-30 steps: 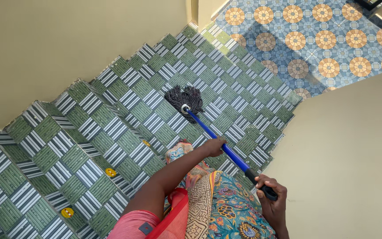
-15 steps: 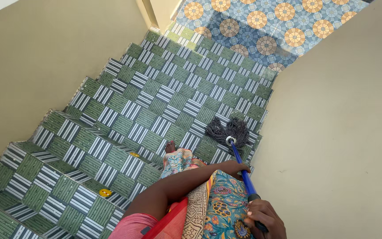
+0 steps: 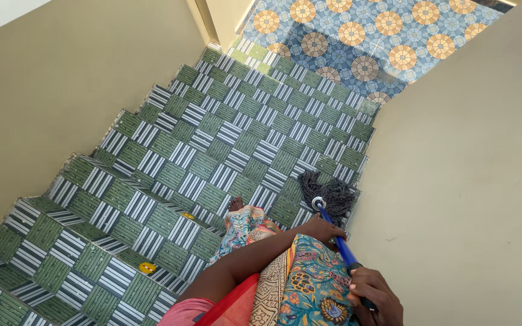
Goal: The person mops the tiled steps of an outdoor staircase using a blue-handled mop.
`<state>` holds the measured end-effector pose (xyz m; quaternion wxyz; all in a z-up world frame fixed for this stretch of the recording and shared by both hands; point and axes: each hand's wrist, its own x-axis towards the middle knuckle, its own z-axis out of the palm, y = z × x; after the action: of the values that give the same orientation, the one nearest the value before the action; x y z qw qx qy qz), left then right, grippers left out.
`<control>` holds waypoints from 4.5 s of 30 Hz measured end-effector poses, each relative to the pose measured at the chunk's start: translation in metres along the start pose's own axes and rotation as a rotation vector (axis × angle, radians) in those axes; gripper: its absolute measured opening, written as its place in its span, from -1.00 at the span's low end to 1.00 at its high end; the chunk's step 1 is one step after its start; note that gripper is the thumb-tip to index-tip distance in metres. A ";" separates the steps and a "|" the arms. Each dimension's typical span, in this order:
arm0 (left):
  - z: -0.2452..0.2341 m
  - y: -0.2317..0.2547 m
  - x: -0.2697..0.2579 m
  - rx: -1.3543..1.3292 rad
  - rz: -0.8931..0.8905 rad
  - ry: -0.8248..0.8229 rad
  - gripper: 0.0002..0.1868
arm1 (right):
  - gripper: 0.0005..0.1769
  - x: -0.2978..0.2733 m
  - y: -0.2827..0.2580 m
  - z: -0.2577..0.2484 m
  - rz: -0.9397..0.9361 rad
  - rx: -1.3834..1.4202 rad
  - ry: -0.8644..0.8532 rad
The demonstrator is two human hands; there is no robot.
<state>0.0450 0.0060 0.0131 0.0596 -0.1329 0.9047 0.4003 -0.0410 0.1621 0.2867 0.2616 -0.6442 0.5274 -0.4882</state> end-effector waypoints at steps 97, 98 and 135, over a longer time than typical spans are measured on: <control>-0.139 -0.229 -0.180 -0.214 -0.969 0.864 -0.53 | -0.62 0.241 0.088 0.193 -0.118 0.282 -0.500; -0.136 -0.226 -0.180 -0.254 -0.974 0.834 -0.51 | -0.59 0.233 0.091 0.188 -0.089 0.300 -0.497; -0.031 -0.004 0.055 -0.048 -0.267 0.126 -0.46 | -0.57 0.069 0.094 -0.043 0.177 -0.221 -0.166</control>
<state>-0.0068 -0.0303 0.0197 0.0523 -0.2782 0.8711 0.4013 -0.1223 0.0762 0.2472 0.2737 -0.6582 0.6092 -0.3475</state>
